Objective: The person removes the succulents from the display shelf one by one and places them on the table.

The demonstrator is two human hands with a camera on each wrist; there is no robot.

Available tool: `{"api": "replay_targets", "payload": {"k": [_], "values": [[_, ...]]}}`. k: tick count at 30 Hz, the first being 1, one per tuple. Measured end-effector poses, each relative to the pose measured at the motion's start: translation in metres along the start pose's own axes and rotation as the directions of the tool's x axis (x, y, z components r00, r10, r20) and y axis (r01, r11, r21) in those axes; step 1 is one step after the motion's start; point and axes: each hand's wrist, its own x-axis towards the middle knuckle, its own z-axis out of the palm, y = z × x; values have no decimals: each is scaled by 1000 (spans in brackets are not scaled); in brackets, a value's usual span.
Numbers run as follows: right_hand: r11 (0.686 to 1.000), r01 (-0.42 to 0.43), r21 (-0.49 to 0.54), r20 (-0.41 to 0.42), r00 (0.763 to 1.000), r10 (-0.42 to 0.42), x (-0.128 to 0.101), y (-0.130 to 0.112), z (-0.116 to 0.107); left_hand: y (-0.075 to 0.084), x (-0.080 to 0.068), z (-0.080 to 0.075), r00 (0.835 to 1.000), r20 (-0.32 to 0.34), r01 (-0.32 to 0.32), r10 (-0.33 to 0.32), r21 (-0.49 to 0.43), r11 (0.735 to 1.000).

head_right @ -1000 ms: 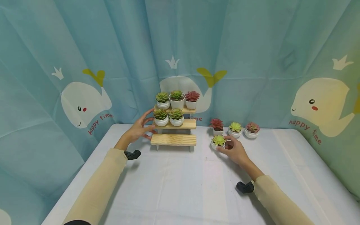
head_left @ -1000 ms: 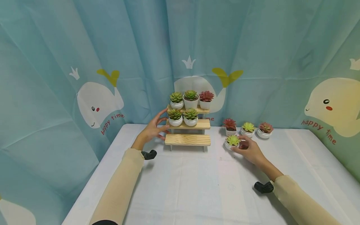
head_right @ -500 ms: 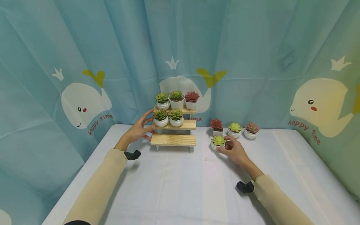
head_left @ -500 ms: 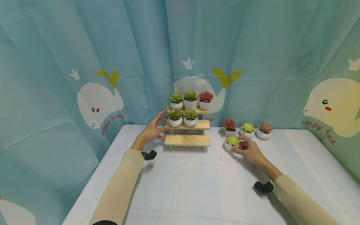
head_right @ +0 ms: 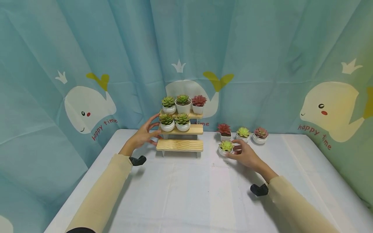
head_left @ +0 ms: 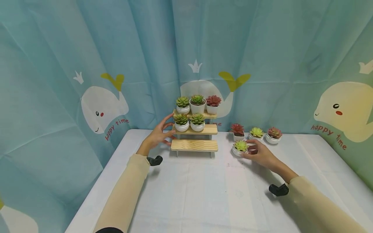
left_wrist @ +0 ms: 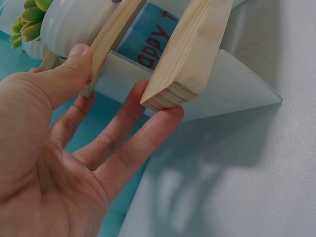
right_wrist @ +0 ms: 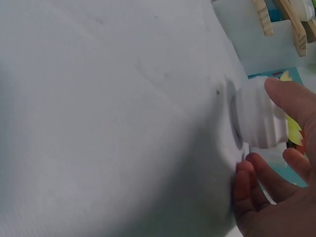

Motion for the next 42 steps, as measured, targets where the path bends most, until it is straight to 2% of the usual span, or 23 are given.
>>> {"api": "replay_targets", "payload": {"k": [12,24,33,42], "values": [[998,43,-50,105,994,-38,-10,-9,-24,0,1,1,1000,7,4,-4,5,1000],[988,117,-104,52,992,-112,-18,-22,-44,1,1,0,1000,11,7,-7,-1,1000],[981,153,-121,38,988,-150,-17,-28,-47,-2,-1,-1,1000,8,4,-4,4,1000],[973,199,-117,27,980,-197,-9,-44,-48,-1,-1,0,1000,4,1,-1,4,1000]]}}
